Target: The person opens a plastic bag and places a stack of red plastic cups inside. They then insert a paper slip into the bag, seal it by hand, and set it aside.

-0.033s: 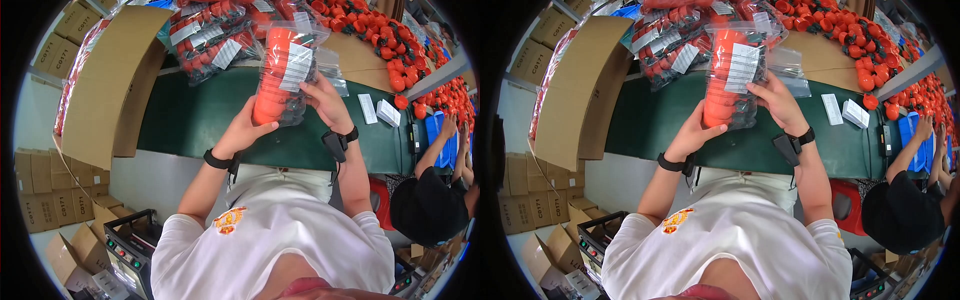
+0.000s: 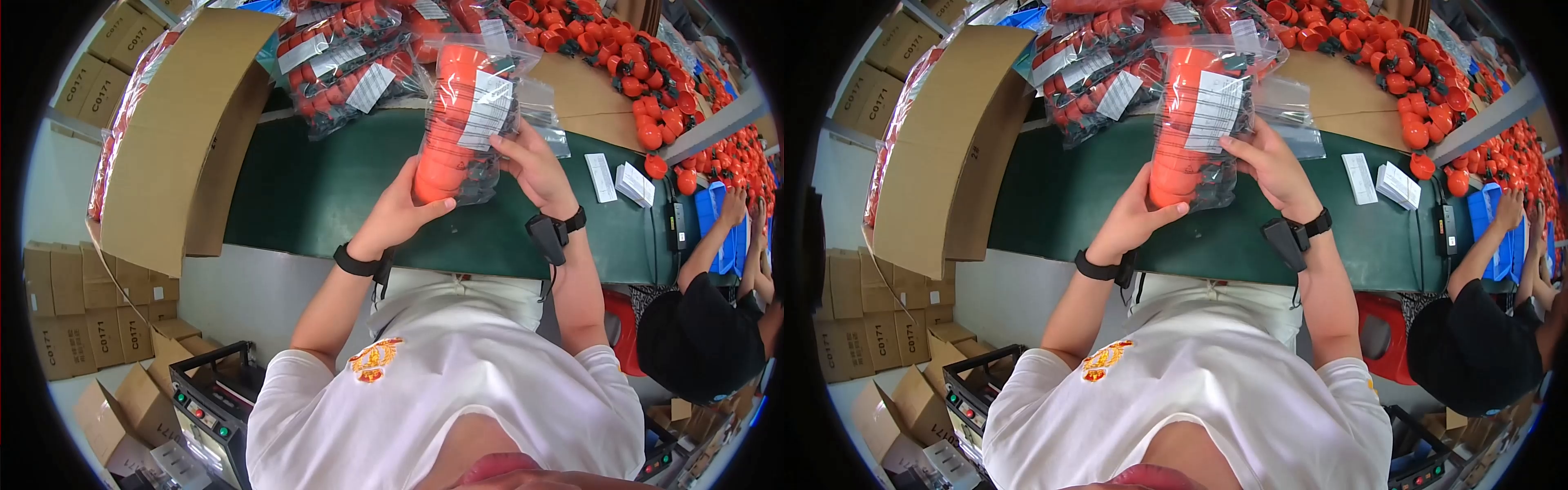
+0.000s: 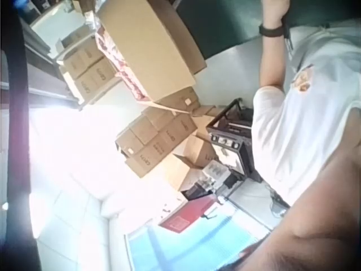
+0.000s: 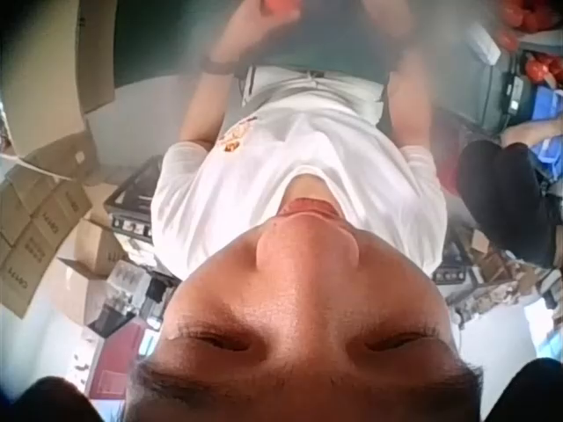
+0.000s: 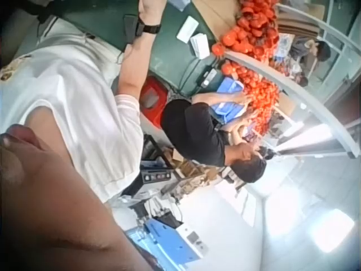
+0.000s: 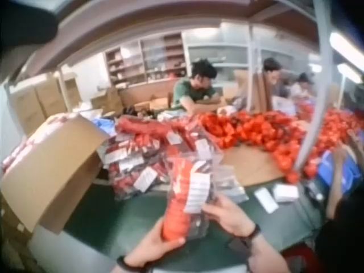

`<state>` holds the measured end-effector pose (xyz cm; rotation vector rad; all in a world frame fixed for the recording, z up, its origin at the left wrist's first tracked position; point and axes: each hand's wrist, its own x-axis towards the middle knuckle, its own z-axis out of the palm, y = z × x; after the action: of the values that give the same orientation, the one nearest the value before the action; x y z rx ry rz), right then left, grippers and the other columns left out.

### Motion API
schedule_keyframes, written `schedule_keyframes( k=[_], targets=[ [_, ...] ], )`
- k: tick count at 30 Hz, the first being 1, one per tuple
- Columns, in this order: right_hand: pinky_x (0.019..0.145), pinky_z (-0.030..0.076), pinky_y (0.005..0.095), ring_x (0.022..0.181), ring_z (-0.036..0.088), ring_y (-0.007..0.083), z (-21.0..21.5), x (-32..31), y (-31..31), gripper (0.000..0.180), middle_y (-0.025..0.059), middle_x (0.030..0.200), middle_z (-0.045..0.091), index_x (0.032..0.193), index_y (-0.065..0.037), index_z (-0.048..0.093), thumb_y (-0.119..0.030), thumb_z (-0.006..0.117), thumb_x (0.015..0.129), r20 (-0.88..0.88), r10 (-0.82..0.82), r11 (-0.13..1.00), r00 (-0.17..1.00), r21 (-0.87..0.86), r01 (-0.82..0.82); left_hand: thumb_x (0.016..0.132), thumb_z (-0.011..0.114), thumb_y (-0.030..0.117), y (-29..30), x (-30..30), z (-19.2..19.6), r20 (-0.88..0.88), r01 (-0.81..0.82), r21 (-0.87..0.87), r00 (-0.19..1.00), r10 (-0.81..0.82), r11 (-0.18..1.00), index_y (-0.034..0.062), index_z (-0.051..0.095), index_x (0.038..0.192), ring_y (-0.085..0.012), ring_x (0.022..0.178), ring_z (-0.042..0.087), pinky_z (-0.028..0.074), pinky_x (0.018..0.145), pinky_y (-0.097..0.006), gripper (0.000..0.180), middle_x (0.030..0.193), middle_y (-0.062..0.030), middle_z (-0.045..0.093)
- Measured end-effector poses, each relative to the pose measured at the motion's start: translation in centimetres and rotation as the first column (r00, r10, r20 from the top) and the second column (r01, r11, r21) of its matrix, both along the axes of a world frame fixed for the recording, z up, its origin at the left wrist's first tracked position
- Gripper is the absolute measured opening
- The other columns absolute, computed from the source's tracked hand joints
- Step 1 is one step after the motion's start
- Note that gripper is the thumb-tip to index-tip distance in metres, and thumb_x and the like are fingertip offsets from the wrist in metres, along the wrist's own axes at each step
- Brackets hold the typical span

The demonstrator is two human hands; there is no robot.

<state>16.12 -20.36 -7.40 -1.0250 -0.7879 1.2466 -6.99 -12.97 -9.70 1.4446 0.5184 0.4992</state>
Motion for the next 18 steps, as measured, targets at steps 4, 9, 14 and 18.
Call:
schedule_keyframes(
  k=[4, 9, 14, 18],
  targets=[
    [0.089, 0.049, 0.0295, 0.109, 0.06, 0.0109, -0.1, -0.3, 0.0, 0.045, 0.0016, 0.124, 0.063, 0.139, -0.009, 0.049, -0.015, 0.065, 0.097, -0.005, -0.028, 1.0, 1.0, 0.014, 0.028, 0.087, 0.078, 0.014, -0.5, 0.3, 0.1, 0.007, -0.046, 0.094, 0.999, 0.046, 0.994, -0.0007, 0.039, 0.141, -0.0152, 0.114, 0.057, 0.047, 0.1, -0.033, 0.068, 0.126, -0.0095, 0.058],
    [0.089, 0.048, 0.0291, 0.108, 0.059, 0.0104, -0.1, -0.2, -0.4, 0.045, 0.0009, 0.123, 0.063, 0.138, -0.008, 0.049, -0.015, 0.066, 0.097, 0.009, -0.003, 1.0, 1.0, -0.001, 0.003, 0.087, 0.078, 0.017, -0.9, 0.7, 0.6, 0.015, -0.04, 0.113, 0.999, 0.038, 0.993, -0.0008, 0.038, 0.141, -0.0154, 0.115, 0.057, 0.047, 0.1, -0.033, 0.07, 0.126, -0.0103, 0.059],
    [0.087, 0.047, 0.0264, 0.106, 0.059, 0.0087, -0.4, 0.2, -0.7, 0.043, 0.0002, 0.122, 0.063, 0.136, -0.008, 0.051, -0.016, 0.066, 0.097, 0.025, -0.015, 1.0, 1.0, 0.021, 0.015, 0.087, 0.078, 0.02, -1.1, 1.1, 1.0, 0.038, -0.041, 0.074, 0.999, 0.038, 0.996, -0.0009, 0.035, 0.143, -0.017, 0.116, 0.057, 0.046, 0.101, -0.033, 0.074, 0.128, -0.0115, 0.059],
    [0.085, 0.046, 0.0252, 0.102, 0.058, 0.0074, -0.5, 0.3, -0.7, 0.04, 0.0001, 0.119, 0.064, 0.134, -0.006, 0.053, -0.018, 0.065, 0.098, 0.023, -0.014, 1.0, 1.0, 0.021, 0.014, 0.091, 0.074, 0.015, -1.0, 1.2, 0.9, 0.025, -0.053, 0.168, 0.998, 0.05, 0.984, -0.0002, 0.032, 0.146, -0.0149, 0.122, 0.051, 0.041, 0.106, -0.032, 0.07, 0.132, -0.0091, 0.055]
  ],
)
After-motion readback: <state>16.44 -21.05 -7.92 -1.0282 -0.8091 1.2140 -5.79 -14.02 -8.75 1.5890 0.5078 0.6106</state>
